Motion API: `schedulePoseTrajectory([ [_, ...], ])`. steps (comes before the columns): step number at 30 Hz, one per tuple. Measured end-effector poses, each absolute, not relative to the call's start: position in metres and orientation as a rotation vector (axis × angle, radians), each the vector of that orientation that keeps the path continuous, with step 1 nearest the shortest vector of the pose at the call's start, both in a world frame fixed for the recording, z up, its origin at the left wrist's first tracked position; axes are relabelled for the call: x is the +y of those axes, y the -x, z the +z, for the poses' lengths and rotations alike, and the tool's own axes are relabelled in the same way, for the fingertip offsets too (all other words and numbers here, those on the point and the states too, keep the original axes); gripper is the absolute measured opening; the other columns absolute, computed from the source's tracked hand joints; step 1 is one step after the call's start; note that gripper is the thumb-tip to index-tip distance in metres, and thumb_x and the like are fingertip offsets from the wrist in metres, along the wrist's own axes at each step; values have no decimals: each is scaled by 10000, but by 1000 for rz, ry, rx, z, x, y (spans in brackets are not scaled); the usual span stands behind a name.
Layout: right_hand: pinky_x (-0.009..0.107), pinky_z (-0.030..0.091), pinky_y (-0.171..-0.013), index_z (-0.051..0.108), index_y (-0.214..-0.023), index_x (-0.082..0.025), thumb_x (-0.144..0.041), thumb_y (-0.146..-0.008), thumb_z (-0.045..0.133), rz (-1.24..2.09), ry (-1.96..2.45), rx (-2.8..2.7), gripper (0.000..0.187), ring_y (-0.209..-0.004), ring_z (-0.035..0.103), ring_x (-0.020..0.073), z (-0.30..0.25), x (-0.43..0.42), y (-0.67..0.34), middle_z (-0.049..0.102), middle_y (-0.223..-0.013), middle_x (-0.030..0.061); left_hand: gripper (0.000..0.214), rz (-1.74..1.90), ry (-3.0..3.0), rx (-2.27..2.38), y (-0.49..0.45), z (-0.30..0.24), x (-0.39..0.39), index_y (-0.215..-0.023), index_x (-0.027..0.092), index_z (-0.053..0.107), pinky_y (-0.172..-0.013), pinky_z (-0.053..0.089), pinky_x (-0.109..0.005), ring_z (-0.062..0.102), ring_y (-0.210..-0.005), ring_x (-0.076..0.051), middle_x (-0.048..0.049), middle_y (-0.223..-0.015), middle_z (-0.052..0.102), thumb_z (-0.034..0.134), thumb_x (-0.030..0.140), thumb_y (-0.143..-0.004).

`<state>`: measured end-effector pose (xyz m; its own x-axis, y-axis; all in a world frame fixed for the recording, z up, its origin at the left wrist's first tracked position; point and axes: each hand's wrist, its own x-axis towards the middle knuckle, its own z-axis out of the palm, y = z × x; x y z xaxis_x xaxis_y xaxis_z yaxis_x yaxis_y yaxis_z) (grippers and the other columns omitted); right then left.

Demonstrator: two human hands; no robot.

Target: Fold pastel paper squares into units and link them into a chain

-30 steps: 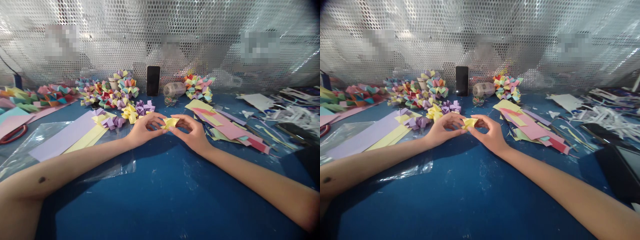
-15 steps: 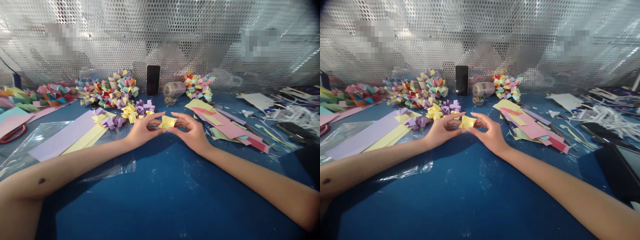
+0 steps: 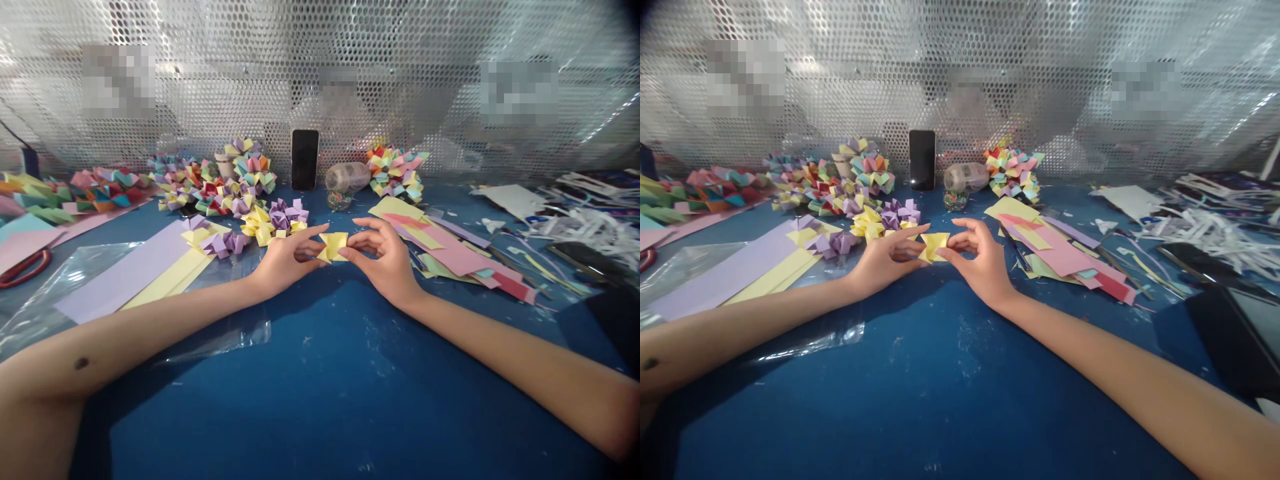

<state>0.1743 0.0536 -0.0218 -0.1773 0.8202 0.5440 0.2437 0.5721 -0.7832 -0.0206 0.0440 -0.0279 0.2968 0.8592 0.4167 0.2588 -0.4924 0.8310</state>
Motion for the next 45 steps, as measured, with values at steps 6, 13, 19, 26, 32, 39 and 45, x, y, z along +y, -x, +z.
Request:
schedulePoseTrajectory([
  [6, 323, 539, -789, 554, -838, -210, -323, -698, 729, 589, 860, -1784, 251, -812, 655, 167, -21, 48, -174, 662, -839, 13, 502, 1209, -1947, 1067, 20, -25, 42, -1237, 150, 515, -759, 572, -243, 673, -774, -133, -45, -858, 712, 635, 194, -751],
  [13, 341, 539, -819, 616, -923, -210, -285, -737, 693, 513, 830, -1901, 214, -836, 653, 172, -20, 46, -174, 674, -910, 27, 460, 1203, -2040, 1056, 20, -26, 40, -1215, 166, 521, -771, 564, -224, 675, -769, -122, -30, -845, 708, 604, 174, -763],
  [19, 364, 547, -779, 650, -901, -217, -328, -751, 676, 519, 853, -1948, 189, -816, 661, 191, -19, 47, -175, 697, -886, 31, 440, 1199, -2060, 1042, 20, -25, 38, -1190, 179, 521, -712, 565, -204, 667, -714, -108, -4, -795, 698, 599, 183, -757],
  [26, 343, 525, -741, 680, -797, -219, -319, -776, 655, 505, 868, -1972, 105, -780, 657, 184, -16, 46, -175, 707, -826, 20, 415, 1112, -2079, 1056, 19, -23, 36, -1185, 179, 525, -708, 554, -207, 665, -709, -110, -1, -771, 699, 573, 175, -772],
  [32, 339, 528, -722, 682, -762, -213, -336, -768, 658, 539, 911, -1948, 125, -747, 653, 178, -15, 47, -175, 709, -788, 19, 458, 1085, -2159, 1024, 19, -23, 36, -1247, 173, 486, -654, 545, -205, 658, -688, -116, -11, -775, 702, 571, 249, -803],
  [39, 338, 529, -732, 674, -820, -213, -376, -726, 697, 616, 889, -1936, 190, -769, 642, 176, -20, 52, -174, 692, -829, 27, 383, 1089, -2092, 1079, 20, -23, 38, -1192, 191, 529, -637, 542, -205, 658, -683, -118, -6, -749, 698, 556, 241, -813],
  [45, 323, 501, -688, 618, -759, -216, -416, -802, 607, 458, 851, -1977, 205, -753, 589, 167, -17, 53, -174, 615, -805, 30, 564, 1095, -2062, 939, 18, -22, 34, -1276, 190, 425, -734, 562, -236, 668, -781, -133, -27, -862, 680, 630, 241, -752],
])
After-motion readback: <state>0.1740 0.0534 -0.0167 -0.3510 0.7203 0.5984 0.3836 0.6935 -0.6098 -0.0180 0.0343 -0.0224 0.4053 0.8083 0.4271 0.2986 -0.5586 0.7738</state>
